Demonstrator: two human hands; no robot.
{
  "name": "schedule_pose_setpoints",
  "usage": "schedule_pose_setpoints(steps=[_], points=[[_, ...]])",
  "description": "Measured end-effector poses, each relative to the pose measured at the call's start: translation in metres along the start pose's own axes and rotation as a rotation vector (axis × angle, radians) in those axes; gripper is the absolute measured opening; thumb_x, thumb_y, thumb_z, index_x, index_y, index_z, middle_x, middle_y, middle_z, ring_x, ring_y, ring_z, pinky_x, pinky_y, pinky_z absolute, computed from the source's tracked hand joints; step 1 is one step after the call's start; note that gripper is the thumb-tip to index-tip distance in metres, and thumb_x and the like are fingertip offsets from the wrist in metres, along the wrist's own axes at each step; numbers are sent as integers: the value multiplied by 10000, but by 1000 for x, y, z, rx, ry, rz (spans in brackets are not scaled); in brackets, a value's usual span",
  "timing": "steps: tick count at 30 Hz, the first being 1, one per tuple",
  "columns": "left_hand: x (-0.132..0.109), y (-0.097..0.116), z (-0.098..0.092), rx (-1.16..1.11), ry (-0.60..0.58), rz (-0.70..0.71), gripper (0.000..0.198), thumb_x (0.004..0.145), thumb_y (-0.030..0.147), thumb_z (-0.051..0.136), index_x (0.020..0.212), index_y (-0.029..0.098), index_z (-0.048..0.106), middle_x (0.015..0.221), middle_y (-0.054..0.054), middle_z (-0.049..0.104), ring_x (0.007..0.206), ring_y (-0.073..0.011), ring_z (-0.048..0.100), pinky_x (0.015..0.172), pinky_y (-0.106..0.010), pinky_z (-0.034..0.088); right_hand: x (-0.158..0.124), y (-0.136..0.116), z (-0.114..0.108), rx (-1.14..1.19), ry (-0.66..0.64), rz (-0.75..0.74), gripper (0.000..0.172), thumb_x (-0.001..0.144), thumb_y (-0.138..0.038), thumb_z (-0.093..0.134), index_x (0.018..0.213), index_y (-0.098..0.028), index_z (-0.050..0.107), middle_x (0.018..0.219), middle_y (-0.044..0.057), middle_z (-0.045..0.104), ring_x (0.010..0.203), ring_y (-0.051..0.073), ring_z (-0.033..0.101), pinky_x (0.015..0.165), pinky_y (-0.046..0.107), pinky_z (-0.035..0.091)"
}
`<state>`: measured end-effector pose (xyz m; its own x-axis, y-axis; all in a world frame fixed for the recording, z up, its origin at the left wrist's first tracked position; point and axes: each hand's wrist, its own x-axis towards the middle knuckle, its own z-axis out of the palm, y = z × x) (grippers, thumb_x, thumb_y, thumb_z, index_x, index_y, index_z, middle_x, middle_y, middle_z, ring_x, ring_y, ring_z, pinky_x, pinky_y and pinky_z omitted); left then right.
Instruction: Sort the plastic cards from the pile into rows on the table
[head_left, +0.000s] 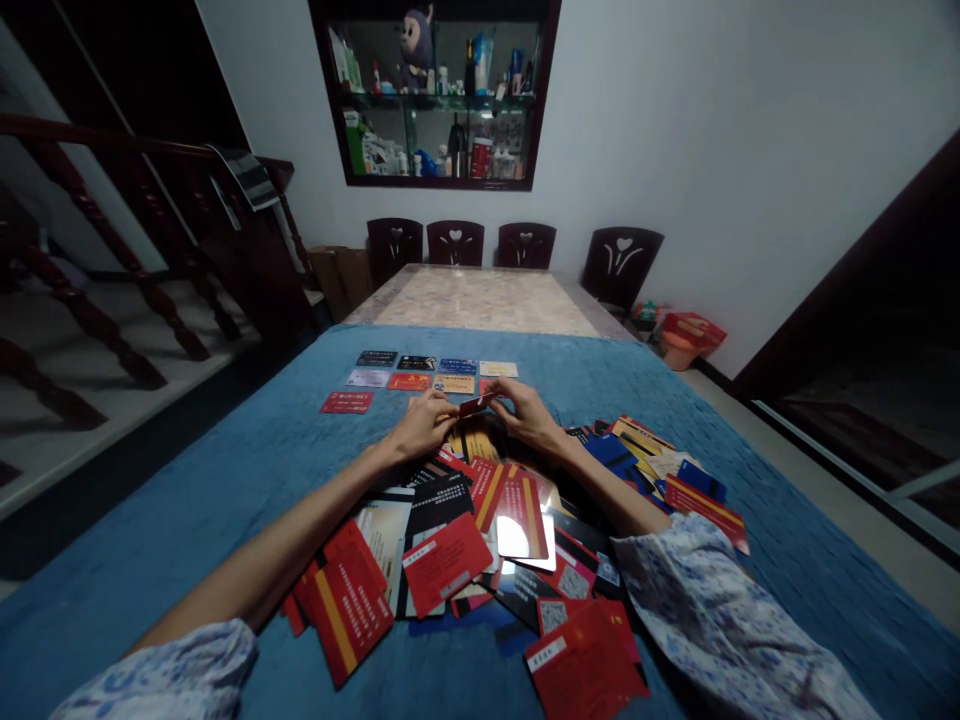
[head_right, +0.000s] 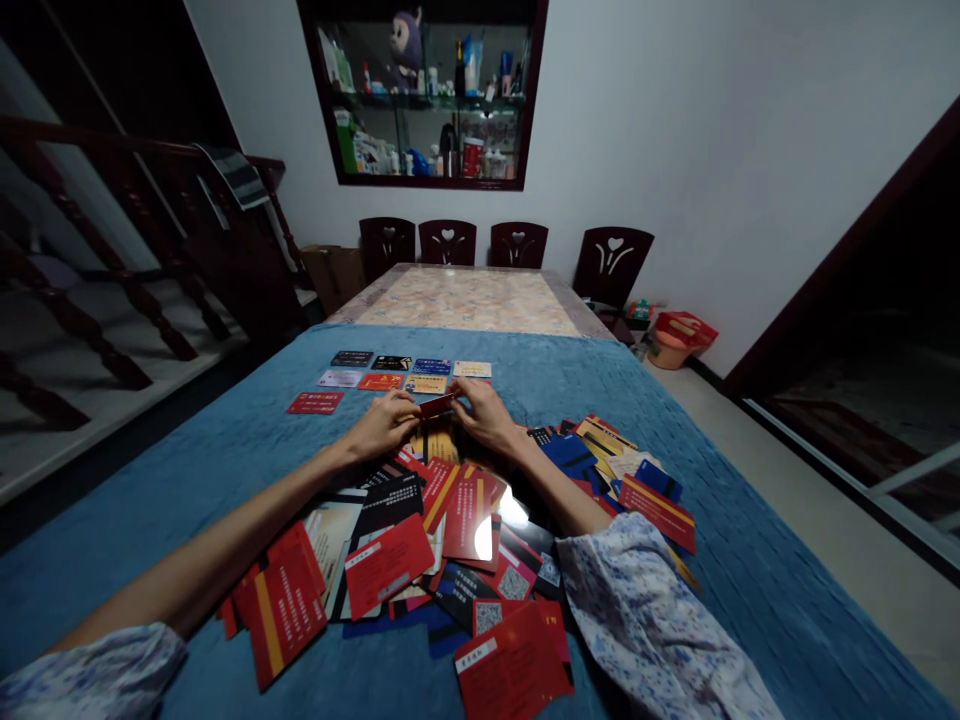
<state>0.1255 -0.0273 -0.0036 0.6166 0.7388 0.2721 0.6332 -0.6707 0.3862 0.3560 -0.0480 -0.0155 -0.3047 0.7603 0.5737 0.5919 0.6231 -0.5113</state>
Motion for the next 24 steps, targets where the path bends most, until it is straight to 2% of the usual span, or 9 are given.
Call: schedule_pose_setpoints(steps=[8,16,24], points=[[-1,4,-1,7,36,-18,223,874,169,563,980,169,758,1036,-96,711,1069,-247,608,952,-397,473,2,-6,-3,-238,47,-93,188,973,-233,488,1064,-197,648,1031,112,709,959,232,610,891,360,399],[-1,12,-4,-45,155,5,394,769,49,504,1055,182,741,1046,-46,741,1070,-210,614,986,-354,480,1,-9,-8,-467,100,-279,293,1029,-320,442,1017,-216,715,857,72,696,902,218,515,854,368,336],[-3,22,-2,-102,183,28,236,797,137,629,1008,177,728,1019,-47,735,990,-199,649,953,-339,499,0,-14,-5,-503,33,-291,224,1001,-317,520,1044,-233,724,888,59,720,911,217,498,853,361,323]])
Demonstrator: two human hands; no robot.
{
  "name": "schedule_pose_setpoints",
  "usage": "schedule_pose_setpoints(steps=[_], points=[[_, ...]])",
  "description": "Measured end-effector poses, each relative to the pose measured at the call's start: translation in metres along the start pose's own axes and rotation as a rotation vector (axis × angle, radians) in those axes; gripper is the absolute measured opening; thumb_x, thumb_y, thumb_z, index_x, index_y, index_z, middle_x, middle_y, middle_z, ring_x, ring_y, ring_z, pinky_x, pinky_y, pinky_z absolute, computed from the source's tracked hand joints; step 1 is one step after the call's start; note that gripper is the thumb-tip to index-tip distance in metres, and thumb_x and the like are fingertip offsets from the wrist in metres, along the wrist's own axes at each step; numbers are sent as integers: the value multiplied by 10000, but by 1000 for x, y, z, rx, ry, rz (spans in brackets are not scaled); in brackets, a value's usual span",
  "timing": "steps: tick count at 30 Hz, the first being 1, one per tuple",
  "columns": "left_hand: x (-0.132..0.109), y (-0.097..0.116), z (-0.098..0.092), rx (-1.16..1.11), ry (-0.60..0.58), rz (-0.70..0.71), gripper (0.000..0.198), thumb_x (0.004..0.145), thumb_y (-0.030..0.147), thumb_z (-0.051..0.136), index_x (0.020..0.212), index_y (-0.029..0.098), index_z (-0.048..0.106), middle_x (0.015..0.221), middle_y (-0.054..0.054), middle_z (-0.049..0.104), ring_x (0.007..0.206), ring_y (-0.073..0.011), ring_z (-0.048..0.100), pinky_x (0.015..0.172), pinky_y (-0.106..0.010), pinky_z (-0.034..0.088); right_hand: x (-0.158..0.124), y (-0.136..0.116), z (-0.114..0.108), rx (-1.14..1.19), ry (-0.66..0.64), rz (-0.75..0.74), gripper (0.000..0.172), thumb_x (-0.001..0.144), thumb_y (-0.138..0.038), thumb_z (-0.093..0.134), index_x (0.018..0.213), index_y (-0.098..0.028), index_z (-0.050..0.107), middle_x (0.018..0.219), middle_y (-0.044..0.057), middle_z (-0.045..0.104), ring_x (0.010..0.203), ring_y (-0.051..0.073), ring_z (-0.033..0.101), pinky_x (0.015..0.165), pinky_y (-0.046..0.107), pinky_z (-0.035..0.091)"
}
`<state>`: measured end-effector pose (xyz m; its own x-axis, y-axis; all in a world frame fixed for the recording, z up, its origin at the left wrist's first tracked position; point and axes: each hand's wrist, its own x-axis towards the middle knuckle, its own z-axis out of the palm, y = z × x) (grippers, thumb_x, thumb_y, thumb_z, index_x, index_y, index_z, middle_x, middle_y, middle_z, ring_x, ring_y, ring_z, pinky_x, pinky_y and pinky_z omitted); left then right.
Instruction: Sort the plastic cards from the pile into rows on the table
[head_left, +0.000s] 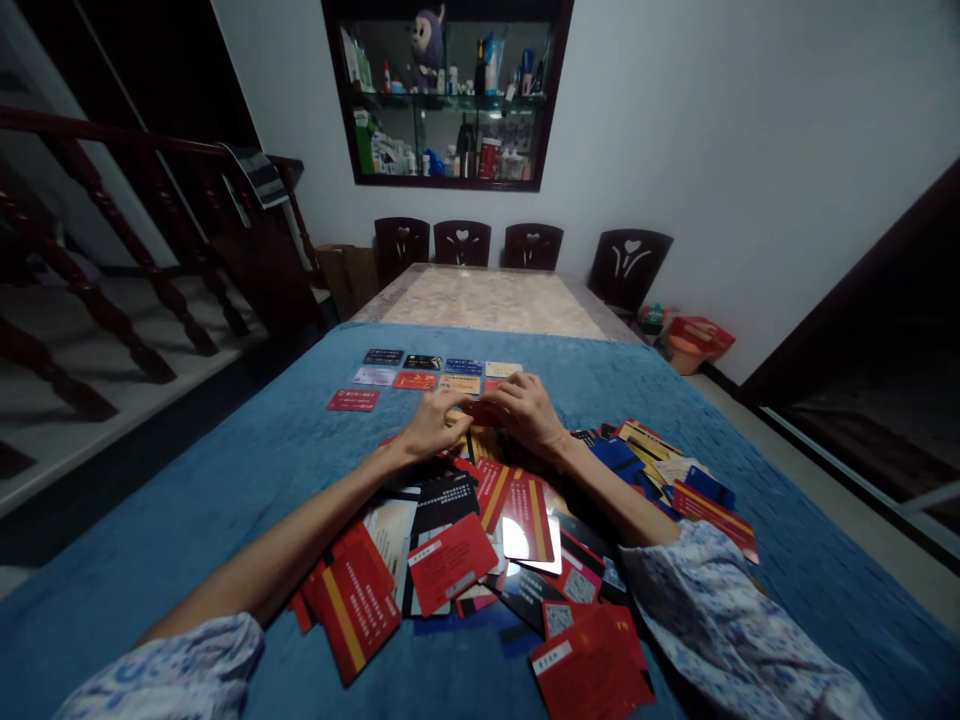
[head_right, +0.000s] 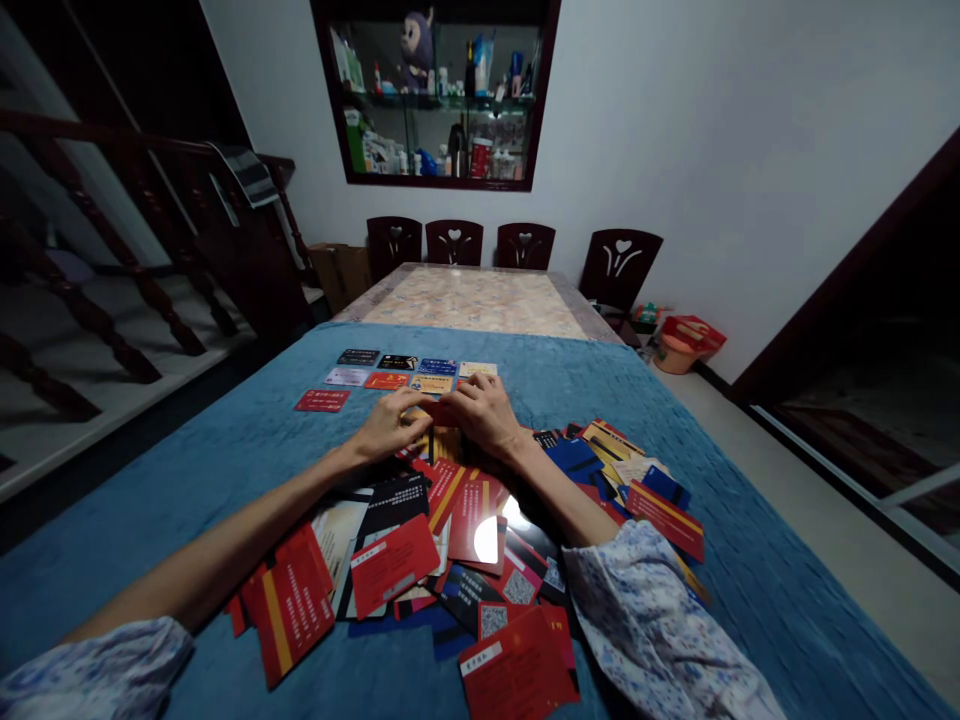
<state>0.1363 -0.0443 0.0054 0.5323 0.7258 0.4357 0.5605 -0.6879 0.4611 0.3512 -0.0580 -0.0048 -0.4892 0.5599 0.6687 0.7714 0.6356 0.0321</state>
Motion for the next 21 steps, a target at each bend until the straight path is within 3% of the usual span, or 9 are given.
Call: schedule_pose_setpoints(steps=[6,21], points=[[-2,0,5,-8,-7,-44,100,814,166,648,896,167,705,917,-46,714,877,-189,649,862,-320,509,0,-4,2,12,-64,7,208,991,-323,545,1029,-229,726,913,64,741,914,220,506,858,364,324],[-5,-1,8,-41,-14,-62,57,803,134,595,811,180,627,810,-11,667,768,-164,605,769,-290,479,-1,-7,2,36,-117,28,199,986,-294,530,1086,-195,671,987,91,736,985,239,511,883,371,322]])
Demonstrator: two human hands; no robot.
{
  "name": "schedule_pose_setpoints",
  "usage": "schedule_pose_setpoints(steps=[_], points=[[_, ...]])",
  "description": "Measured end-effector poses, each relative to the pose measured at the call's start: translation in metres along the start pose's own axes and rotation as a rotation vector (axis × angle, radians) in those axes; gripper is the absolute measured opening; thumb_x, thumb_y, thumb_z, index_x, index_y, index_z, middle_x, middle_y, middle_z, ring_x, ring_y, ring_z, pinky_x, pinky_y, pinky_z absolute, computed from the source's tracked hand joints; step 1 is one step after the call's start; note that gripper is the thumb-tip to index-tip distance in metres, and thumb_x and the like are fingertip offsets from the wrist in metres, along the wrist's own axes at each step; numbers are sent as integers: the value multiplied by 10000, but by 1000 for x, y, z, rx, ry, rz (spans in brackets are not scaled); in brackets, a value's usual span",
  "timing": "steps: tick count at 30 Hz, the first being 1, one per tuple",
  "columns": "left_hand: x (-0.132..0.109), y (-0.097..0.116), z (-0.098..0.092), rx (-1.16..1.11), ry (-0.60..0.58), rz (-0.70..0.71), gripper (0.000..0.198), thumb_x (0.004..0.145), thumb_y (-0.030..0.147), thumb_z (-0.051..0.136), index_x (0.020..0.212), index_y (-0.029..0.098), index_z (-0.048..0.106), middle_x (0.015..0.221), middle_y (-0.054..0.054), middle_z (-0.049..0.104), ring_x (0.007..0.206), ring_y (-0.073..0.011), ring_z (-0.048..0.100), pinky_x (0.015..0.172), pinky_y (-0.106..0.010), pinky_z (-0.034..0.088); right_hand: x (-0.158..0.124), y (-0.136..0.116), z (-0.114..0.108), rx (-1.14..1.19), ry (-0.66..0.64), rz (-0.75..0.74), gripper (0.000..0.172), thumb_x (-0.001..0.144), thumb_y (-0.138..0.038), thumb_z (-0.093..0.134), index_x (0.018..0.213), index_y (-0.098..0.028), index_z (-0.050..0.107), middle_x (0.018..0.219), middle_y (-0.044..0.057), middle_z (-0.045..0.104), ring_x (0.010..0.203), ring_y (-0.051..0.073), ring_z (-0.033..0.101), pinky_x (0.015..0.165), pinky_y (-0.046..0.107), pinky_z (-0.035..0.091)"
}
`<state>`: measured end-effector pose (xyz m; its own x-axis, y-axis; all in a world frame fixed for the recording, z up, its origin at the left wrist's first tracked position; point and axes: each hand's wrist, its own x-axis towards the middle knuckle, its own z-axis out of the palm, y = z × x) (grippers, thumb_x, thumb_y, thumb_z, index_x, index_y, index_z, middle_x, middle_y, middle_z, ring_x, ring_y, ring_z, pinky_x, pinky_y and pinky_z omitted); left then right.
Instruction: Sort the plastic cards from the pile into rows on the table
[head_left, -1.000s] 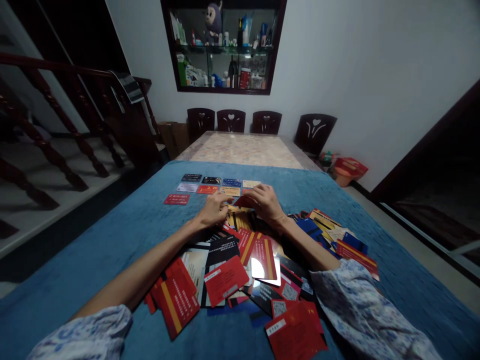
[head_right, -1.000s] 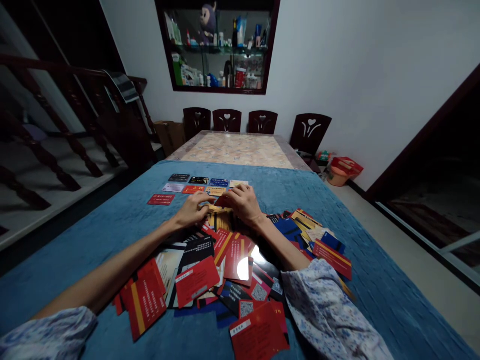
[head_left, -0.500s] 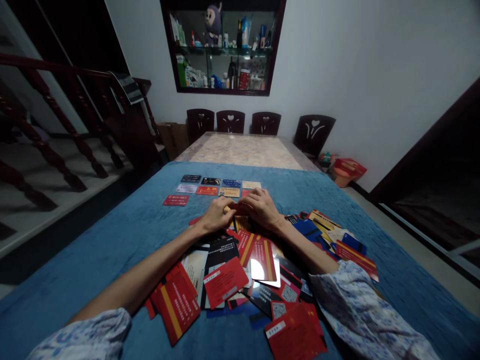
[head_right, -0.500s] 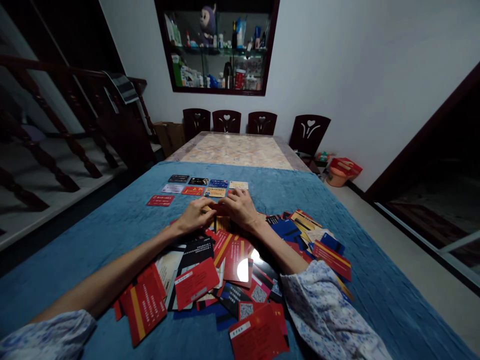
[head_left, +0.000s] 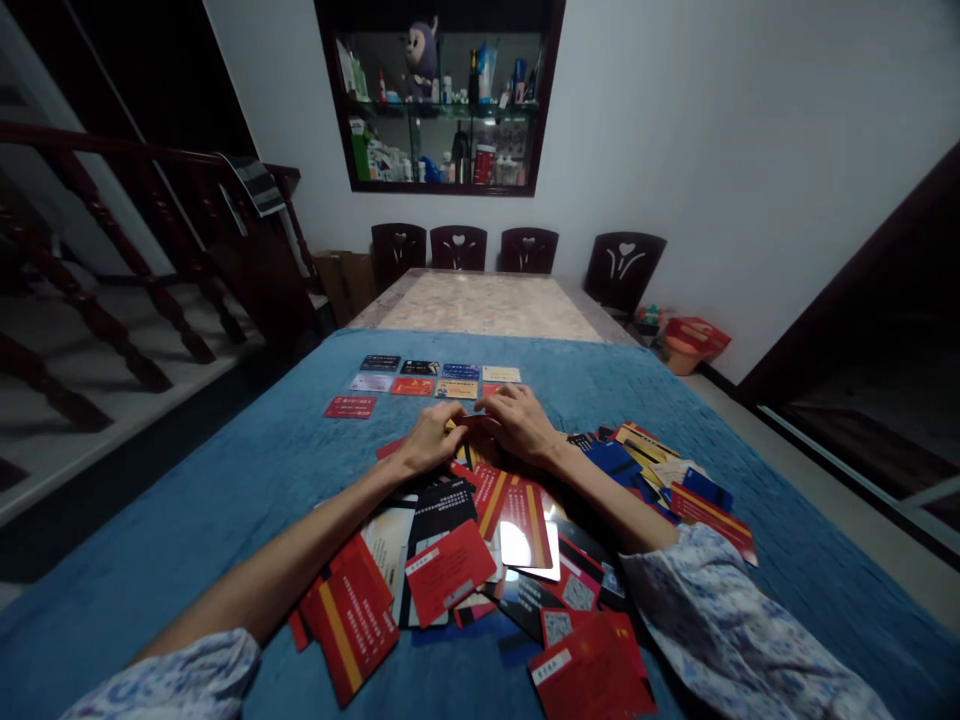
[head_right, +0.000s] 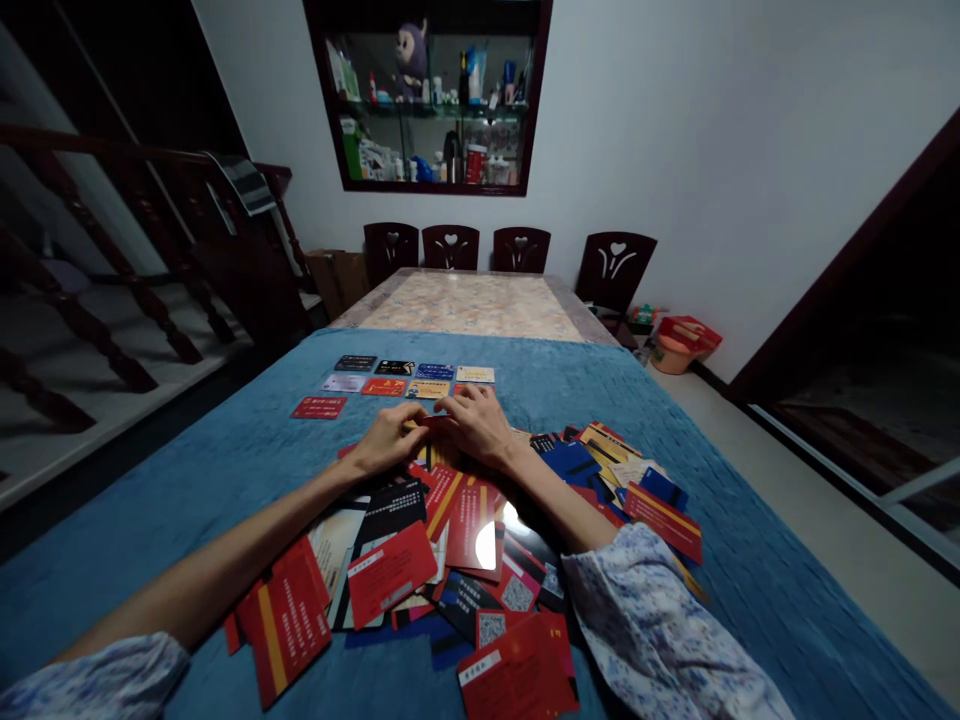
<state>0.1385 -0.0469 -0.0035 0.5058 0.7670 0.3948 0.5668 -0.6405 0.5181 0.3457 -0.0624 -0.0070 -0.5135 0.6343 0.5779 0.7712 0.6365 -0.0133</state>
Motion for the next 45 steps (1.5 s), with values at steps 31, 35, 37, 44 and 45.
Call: schedule_pose_setpoints(steps=[31,35,37,44,45], points=[[-4,-4,8,19,-64,-30,496,772,151,615,1268,153,602,965,-74,694,846,-207,661,799,-338,540,-30,-1,-22,-43,-277,242,604,880,-390,647,1440,-200,521,1131,151,556,1010,271,456,787,365,378],[-3,-2,6,11,-102,-53,511,781,172,612,1291,146,600,1010,-90,709,907,-223,670,826,-349,542,-30,2,-24,-27,-273,225,604,869,-391,652,1426,-195,523,1144,147,556,1011,272,457,793,369,386],[-3,-2,6,7,-116,-58,513,779,177,616,1292,153,604,1055,-95,711,937,-228,671,852,-356,541,-31,3,-25,-27,-275,218,586,871,-399,651,1410,-201,535,1140,145,565,1007,274,463,788,371,388],[0,-3,-2,37,-126,-40,551,750,180,648,1298,149,610,1182,-134,684,1068,-273,637,951,-428,510,-27,6,-27,-50,-301,215,543,871,-461,660,1335,-190,580,1179,146,604,1051,282,478,815,386,395],[1,-3,-4,45,-125,-36,544,746,182,652,1289,154,616,1193,-134,680,1089,-279,627,968,-439,499,-25,6,-27,-55,-302,212,546,867,-471,666,1329,-193,582,1178,144,607,1053,281,479,815,386,396]])
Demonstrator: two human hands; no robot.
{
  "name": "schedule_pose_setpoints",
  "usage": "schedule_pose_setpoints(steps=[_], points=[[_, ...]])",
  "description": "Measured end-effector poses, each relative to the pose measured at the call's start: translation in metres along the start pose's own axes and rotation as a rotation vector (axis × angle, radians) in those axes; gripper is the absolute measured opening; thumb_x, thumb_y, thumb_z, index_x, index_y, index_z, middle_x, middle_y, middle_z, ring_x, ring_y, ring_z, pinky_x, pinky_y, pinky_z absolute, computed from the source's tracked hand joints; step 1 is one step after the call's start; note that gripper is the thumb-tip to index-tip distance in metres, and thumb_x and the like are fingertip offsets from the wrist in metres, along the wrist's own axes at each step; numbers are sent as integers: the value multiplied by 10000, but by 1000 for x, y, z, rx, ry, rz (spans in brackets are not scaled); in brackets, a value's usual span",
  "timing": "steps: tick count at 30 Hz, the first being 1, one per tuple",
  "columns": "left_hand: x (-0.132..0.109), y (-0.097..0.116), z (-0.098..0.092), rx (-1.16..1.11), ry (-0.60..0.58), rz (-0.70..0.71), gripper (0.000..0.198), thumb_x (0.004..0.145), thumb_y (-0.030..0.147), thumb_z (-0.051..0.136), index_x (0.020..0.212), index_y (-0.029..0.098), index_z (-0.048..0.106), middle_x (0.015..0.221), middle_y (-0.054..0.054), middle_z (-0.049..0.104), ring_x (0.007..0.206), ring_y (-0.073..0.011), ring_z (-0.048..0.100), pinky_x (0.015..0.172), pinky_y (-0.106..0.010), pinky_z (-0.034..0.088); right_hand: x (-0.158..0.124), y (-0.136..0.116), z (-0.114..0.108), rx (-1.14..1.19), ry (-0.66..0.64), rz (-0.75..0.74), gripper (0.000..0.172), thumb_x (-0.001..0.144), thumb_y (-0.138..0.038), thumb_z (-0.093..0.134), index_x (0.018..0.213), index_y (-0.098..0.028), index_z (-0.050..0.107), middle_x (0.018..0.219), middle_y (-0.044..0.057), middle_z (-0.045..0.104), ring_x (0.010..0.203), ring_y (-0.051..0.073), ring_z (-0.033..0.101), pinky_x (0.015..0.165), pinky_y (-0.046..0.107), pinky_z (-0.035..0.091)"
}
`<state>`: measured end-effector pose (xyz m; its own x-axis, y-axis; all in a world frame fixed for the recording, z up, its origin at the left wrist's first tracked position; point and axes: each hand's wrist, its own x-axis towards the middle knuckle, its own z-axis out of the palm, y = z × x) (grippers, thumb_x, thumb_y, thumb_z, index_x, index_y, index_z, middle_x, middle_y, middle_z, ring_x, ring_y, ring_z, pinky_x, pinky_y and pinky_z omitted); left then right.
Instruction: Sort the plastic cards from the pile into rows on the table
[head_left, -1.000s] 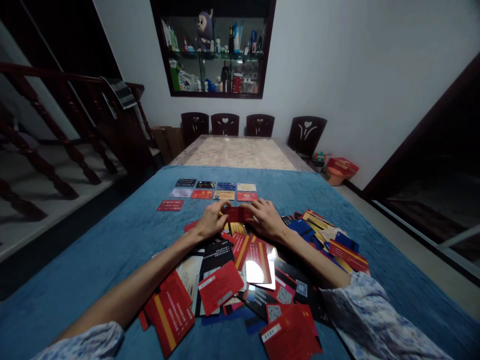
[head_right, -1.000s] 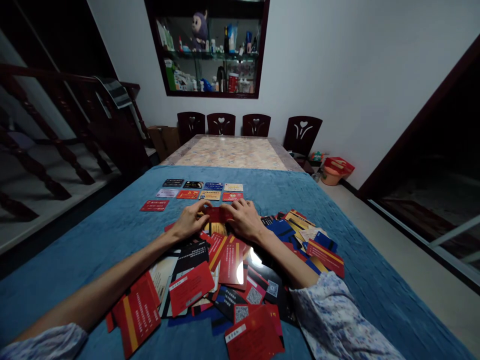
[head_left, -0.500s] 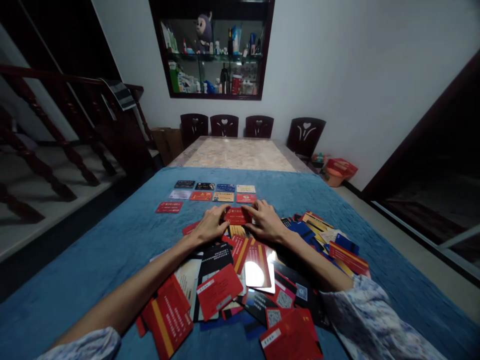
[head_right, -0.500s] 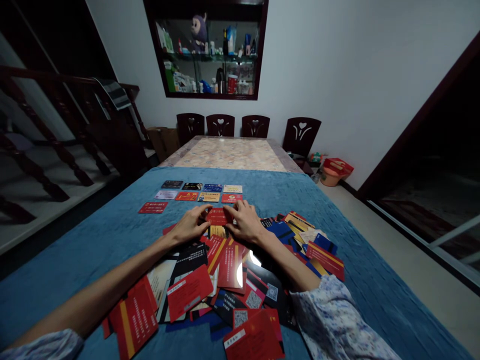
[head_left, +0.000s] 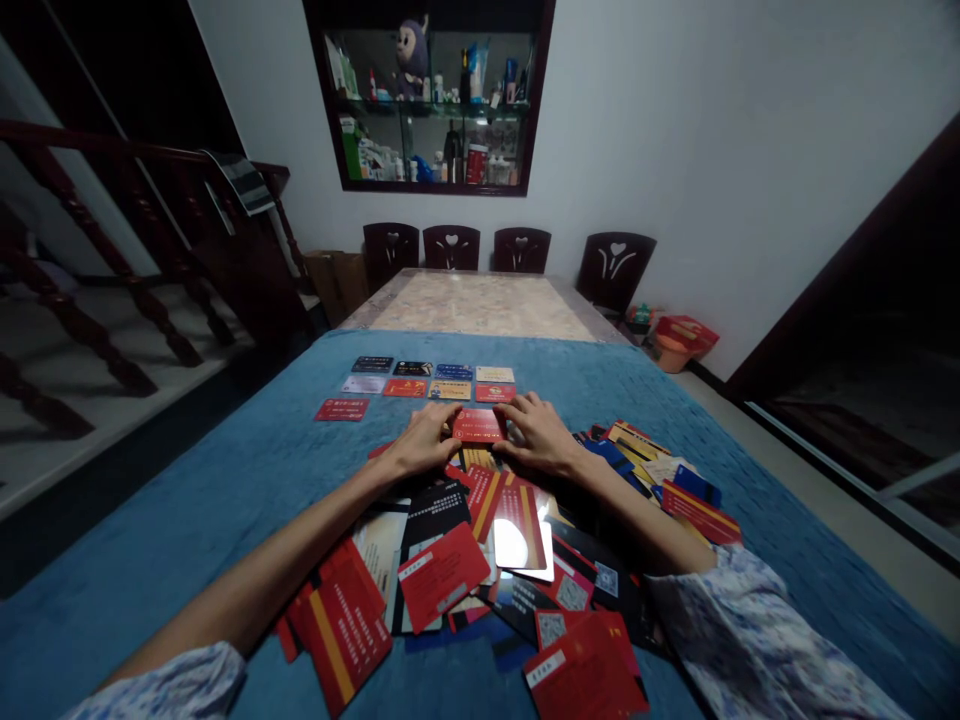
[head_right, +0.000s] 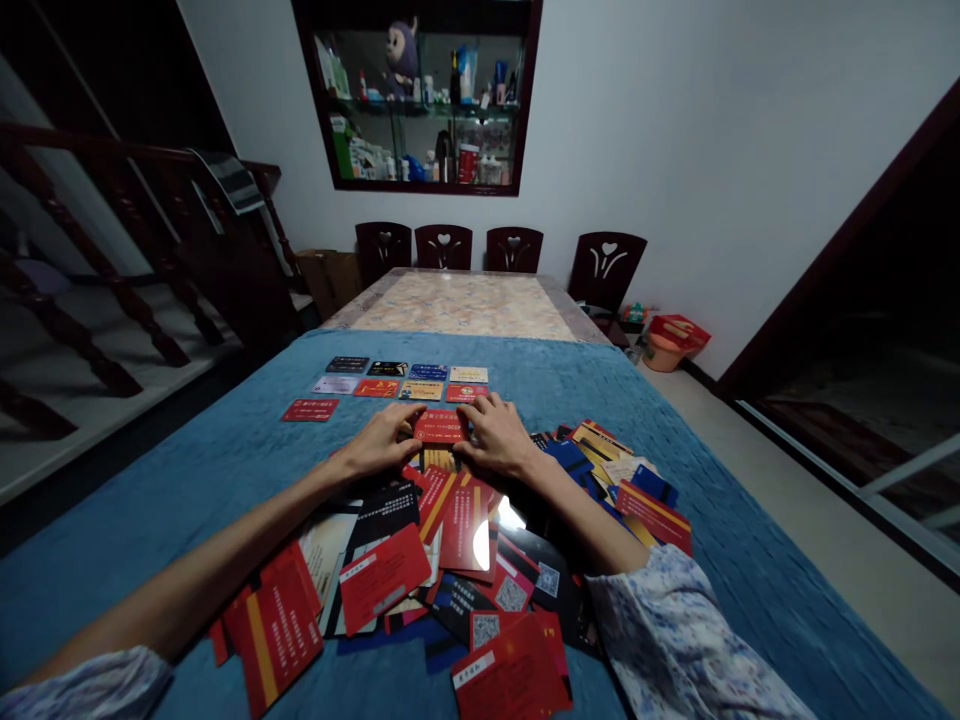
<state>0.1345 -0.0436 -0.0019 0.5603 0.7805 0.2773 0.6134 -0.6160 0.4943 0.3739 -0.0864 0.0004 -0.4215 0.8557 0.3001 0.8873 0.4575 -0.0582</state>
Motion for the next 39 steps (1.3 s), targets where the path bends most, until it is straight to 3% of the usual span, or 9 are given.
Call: schedule_pose_setpoints(steps=[11,19,25,31,39], points=[[2,-10,-32,172,-73,-31,481,752,227,681,1230,188,641,1199,-121,640,1160,-316,552,1000,-469,448,26,-21,-12,-37,-49,10,539,854,-506,677,1290,-195,617,1203,168,587,1116,319,467,820,418,435],[2,-38,-66,232,-64,-73,482,732,272,685,1207,194,659,1226,-113,625,1203,-337,525,1029,-481,430,70,-47,-9,-30,-71,0,480,870,-479,656,1254,-194,615,1219,170,580,1130,325,463,845,440,458],[-3,-58,-86,345,-103,-195,524,720,266,646,1241,206,655,1260,-120,625,1254,-380,474,987,-493,441,99,-73,-3,-28,-151,12,436,881,-523,629,1154,-182,634,1243,165,592,1166,332,471,881,453,466],[-4,-80,-90,404,-145,-255,551,703,241,622,1254,224,651,1277,-130,609,1262,-390,449,961,-508,439,117,-91,1,-20,-220,50,427,867,-495,649,1157,-180,649,1284,171,595,1207,340,493,913,473,481],[-2,-99,-84,439,-172,-228,502,706,198,600,1201,190,680,1222,-144,620,1225,-390,456,977,-536,405,130,-100,16,-11,-258,116,457,858,-480,615,1196,-173,639,1250,170,653,1191,334,526,927,446,463]])
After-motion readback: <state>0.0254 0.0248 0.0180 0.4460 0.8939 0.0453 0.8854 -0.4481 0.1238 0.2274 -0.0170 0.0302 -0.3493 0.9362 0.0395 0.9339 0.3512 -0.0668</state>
